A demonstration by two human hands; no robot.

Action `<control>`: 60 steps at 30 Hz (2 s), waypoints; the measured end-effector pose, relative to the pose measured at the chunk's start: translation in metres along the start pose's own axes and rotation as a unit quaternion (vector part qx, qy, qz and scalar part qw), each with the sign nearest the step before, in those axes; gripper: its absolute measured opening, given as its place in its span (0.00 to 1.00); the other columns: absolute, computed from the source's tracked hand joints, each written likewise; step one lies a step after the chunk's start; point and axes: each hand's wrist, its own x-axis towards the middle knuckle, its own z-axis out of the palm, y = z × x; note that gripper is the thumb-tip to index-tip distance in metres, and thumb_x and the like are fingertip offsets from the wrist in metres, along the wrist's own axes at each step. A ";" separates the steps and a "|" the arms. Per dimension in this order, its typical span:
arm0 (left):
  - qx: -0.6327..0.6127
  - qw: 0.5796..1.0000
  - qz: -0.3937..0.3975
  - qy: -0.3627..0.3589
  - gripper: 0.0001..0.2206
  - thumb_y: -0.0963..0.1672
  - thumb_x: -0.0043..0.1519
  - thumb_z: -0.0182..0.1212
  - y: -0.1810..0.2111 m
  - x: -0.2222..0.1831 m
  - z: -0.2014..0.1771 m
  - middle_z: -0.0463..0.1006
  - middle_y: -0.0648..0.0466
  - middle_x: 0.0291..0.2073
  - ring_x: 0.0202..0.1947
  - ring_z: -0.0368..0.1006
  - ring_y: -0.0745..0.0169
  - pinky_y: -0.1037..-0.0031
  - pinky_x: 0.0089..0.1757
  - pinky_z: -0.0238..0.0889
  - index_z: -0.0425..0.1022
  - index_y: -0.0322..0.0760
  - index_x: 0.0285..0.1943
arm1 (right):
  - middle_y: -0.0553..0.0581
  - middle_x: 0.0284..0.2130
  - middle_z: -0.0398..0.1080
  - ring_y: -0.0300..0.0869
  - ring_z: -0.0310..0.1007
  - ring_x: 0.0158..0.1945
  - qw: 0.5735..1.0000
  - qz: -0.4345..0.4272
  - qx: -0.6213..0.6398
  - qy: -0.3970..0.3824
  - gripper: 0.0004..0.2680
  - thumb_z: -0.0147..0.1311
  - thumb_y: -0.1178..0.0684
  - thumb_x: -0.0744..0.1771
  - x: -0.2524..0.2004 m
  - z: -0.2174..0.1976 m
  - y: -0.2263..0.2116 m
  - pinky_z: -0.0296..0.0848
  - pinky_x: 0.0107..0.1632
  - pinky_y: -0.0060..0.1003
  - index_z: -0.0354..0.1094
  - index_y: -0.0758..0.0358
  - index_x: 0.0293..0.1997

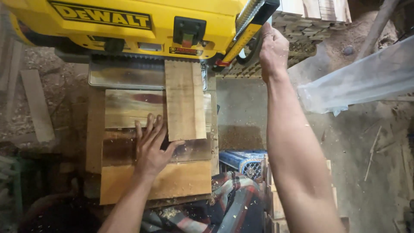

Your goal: Feeding wooden planks through a thickness planer to achieve a uniform thickness and smooth surface.

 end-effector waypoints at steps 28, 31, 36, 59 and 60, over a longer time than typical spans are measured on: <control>0.086 0.932 -0.079 -0.342 0.54 0.65 0.61 0.54 0.052 0.072 -0.038 0.14 0.47 0.77 0.76 0.10 0.49 0.48 0.68 0.05 0.16 0.44 0.79 | 0.47 0.30 0.59 0.34 0.53 0.34 0.979 -0.128 -0.155 0.006 0.09 0.37 0.52 0.74 0.005 -0.009 -0.003 0.54 0.35 0.36 0.57 0.57 0.35; 0.089 0.948 0.035 -0.302 0.51 0.62 0.54 0.63 0.036 0.080 -0.011 0.40 0.43 0.81 0.80 0.31 0.48 0.47 0.72 0.23 0.46 0.33 0.81 | 0.50 0.33 0.64 0.36 0.59 0.36 0.974 -0.190 -0.123 0.022 0.06 0.40 0.51 0.74 0.006 -0.001 0.015 0.59 0.40 0.37 0.59 0.58 0.42; 0.077 0.973 0.094 -0.197 0.54 0.64 0.48 0.66 0.014 0.068 0.012 0.49 0.43 0.79 0.80 0.39 0.48 0.46 0.71 0.33 0.56 0.30 0.77 | 0.63 0.41 0.78 0.42 0.78 0.45 0.923 -0.374 -0.014 0.084 0.12 0.48 0.48 0.75 -0.001 0.012 0.073 0.74 0.55 0.41 0.66 0.61 0.64; 0.096 0.994 -0.029 -0.036 0.40 0.59 0.62 0.64 -0.023 0.092 0.003 0.63 0.34 0.71 0.73 0.55 0.34 0.31 0.64 0.42 0.64 0.27 0.73 | 0.66 0.67 0.61 0.59 0.55 0.72 0.976 -0.132 -0.171 -0.037 0.19 0.51 0.54 0.72 -0.154 0.055 0.105 0.54 0.73 0.58 0.54 0.62 0.73; 0.097 0.994 -0.042 -0.016 0.39 0.59 0.62 0.64 -0.025 0.096 0.004 0.65 0.34 0.70 0.72 0.57 0.34 0.31 0.62 0.47 0.66 0.26 0.71 | 0.64 0.67 0.62 0.58 0.56 0.72 0.976 -0.115 -0.176 -0.061 0.19 0.52 0.53 0.71 -0.159 0.060 0.098 0.54 0.73 0.57 0.56 0.60 0.73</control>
